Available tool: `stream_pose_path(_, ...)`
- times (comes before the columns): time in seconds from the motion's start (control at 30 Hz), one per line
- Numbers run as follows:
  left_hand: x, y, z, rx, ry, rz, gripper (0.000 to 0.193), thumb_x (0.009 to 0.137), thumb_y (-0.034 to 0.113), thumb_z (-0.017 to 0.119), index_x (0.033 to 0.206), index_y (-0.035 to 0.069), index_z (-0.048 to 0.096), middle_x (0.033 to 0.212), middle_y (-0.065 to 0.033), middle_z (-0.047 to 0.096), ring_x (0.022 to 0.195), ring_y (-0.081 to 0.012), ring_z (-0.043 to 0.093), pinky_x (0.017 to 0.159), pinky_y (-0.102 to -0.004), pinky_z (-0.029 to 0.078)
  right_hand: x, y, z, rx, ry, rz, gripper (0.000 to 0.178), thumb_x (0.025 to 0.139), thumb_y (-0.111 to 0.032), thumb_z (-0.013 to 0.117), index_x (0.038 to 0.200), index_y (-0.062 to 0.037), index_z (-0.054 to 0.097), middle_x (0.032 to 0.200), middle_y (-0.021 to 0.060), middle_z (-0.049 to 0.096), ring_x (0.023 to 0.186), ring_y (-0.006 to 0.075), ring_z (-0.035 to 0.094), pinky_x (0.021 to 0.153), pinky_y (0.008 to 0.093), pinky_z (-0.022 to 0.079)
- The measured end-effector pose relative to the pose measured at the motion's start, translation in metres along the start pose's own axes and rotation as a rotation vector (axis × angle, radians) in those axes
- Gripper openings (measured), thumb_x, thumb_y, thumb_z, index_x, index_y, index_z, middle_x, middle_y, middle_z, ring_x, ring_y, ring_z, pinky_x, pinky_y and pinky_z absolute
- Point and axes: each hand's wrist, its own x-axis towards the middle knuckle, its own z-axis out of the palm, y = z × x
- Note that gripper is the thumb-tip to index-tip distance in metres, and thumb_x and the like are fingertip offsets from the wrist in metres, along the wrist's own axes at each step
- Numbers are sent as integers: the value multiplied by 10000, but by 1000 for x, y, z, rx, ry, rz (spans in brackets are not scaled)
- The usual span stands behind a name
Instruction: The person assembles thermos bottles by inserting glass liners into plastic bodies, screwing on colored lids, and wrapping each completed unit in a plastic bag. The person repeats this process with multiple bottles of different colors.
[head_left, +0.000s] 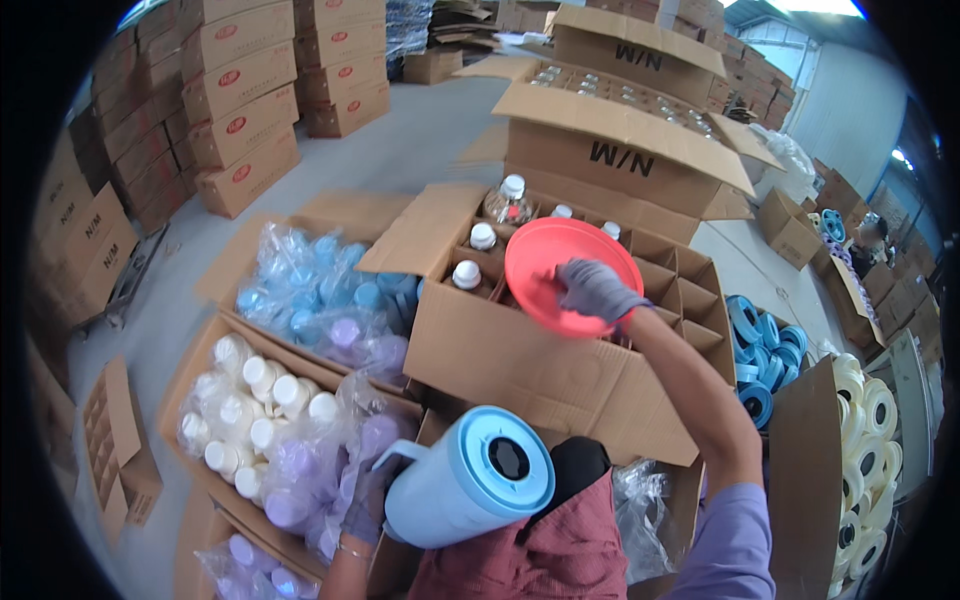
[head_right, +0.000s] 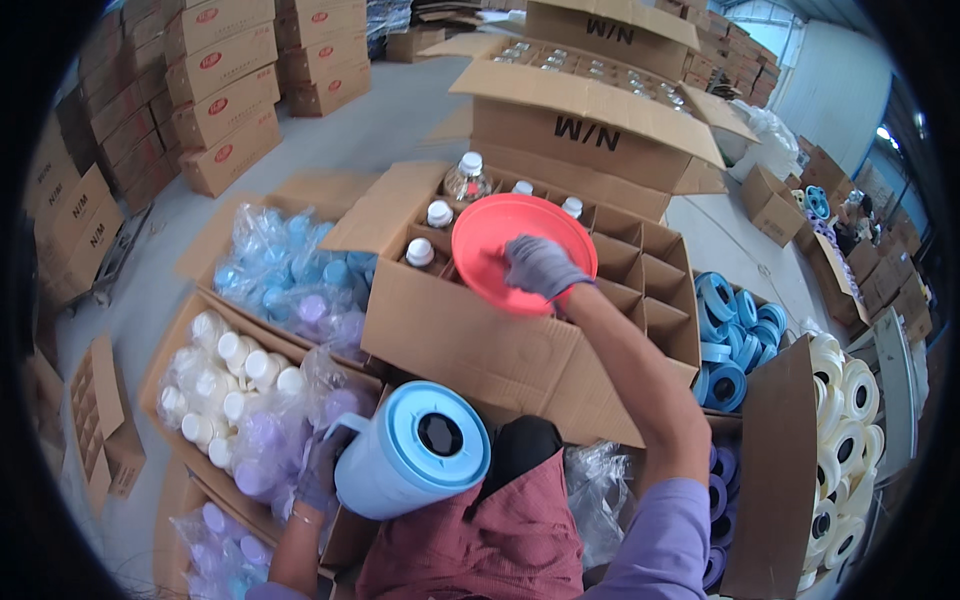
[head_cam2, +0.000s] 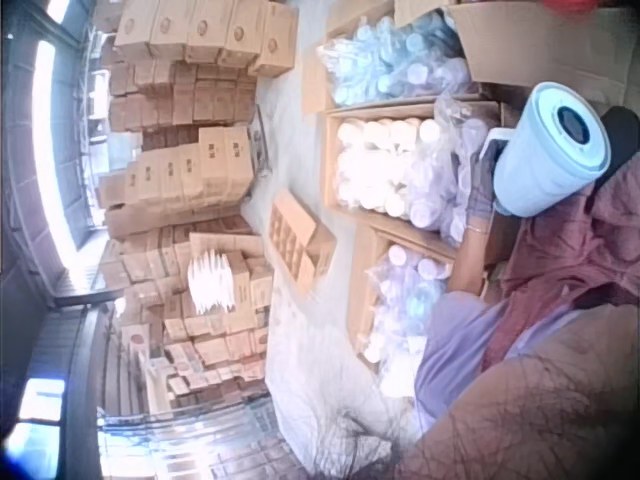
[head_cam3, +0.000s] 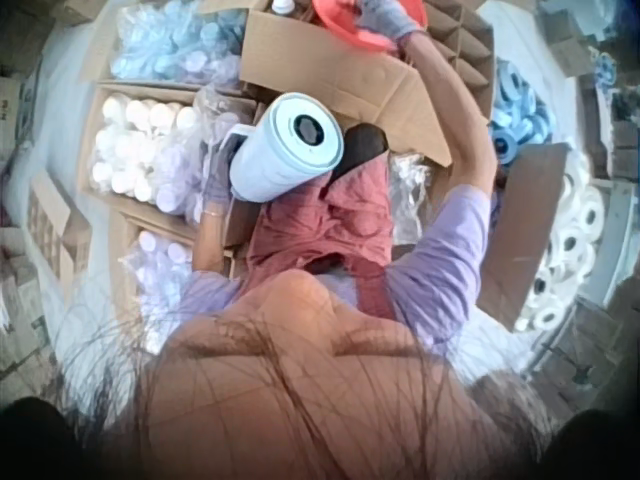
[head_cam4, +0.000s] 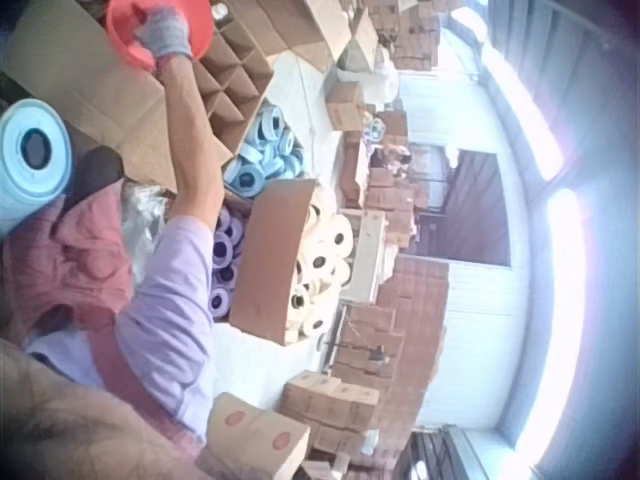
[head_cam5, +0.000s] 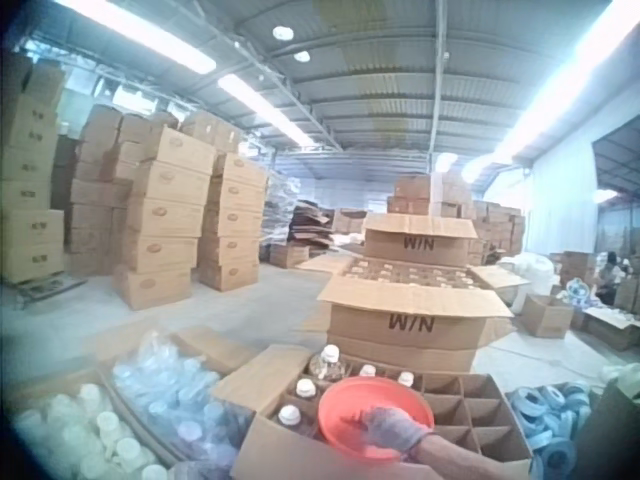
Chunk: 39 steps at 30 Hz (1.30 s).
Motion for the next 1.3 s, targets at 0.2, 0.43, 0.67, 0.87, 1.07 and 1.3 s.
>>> stream_pose_path(0.2,13,-34,-8,15,-138,28,303,997,265,536,1094,17,681,979,-72,709,863,-138,667,766,-290,529,-87,-80,-101,1142,150,104,186,840,-209,664,972,-80,636,894,36,635,827,159,595,727,294,487)
stream_pose_path(0.43,49,-14,12,-458,-503,-386,376,948,374,645,1150,58,667,1027,-59,712,896,-137,685,808,-298,552,-180,-148,-101,125,287,-966,151,764,-197,669,902,-168,616,1135,61,579,1117,274,562,1044,515,459)
stream_pose_path(0.67,50,-1,13,-57,-558,-251,485,943,489,571,1006,34,727,915,-26,695,818,-100,634,767,-251,502,-210,-143,-89,435,40,-831,168,778,-186,672,924,-149,598,1140,71,560,1109,279,565,1042,502,478)
stream_pose_path(0.87,31,5,16,-168,-494,-474,402,956,387,591,1040,17,725,926,-39,712,832,-115,645,797,-265,512,-223,-150,-92,20,192,-1038,247,799,-271,673,1011,-176,589,1116,77,547,1069,296,576,982,454,489)
stream_pose_path(1.07,12,14,14,-65,-197,-109,198,961,113,566,1015,-5,715,911,-68,720,819,-137,675,760,-286,537,-258,-163,-70,1009,-251,-19,194,911,-280,652,931,-89,627,936,77,629,822,178,639,741,347,528)
stream_pose_path(1.3,26,75,14,366,151,659,129,904,125,642,954,16,690,844,-99,693,850,-200,686,785,-333,516,-278,-149,-26,1507,-357,425,288,968,-333,645,939,-47,617,821,-11,619,691,67,581,585,272,488)
